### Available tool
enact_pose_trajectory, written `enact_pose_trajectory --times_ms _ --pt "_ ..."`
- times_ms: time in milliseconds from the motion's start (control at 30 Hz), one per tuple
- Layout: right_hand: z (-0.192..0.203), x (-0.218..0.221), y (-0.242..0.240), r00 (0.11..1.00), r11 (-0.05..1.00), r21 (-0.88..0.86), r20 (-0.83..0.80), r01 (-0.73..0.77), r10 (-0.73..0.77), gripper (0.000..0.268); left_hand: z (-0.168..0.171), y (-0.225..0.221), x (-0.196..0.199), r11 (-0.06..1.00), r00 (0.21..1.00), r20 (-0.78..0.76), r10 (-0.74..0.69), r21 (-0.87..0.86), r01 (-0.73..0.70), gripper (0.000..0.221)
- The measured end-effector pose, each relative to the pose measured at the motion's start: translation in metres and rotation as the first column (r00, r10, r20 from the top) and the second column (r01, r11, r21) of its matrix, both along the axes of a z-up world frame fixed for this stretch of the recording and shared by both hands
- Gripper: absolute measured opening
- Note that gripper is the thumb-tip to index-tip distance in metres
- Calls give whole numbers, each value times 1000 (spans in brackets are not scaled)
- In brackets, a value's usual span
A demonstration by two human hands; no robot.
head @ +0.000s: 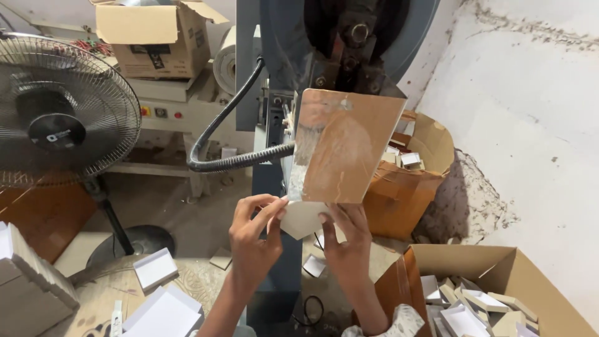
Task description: Assemble small white paper boxes using a machine and hand manipulation.
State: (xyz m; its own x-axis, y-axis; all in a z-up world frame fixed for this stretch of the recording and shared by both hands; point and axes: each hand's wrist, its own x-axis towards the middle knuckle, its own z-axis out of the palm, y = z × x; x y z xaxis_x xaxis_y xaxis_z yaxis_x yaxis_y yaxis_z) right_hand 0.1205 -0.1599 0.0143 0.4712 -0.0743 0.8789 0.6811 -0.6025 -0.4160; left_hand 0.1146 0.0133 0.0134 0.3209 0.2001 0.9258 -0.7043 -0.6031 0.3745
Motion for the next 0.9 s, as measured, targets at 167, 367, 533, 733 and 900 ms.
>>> enact_pose_trajectory --times_ms 167,367,533,733,900 --pt "-8 7 -6 988 994 20 -111 -109 111 27 10 8 -6 980 971 -139 -197 -69 189 35" --pt "-9 14 -11 909 923 265 -237 -279 343 34 12 -1 -11 998 997 -72 25 53 -21 36" --pt "13 -14 -21 906 931 182 -235 -316 353 41 38 -3 -31 867 947 301 111 437 -240 39" --pt "4 -7 -7 996 998 -17 -57 -66 65 42 4 -5 -12 997 997 38 -67 47 66 30" --pt "-8 4 -5 976 987 60 -152 -150 158 38 10 2 -15 990 987 -91 -129 -69 123 30"
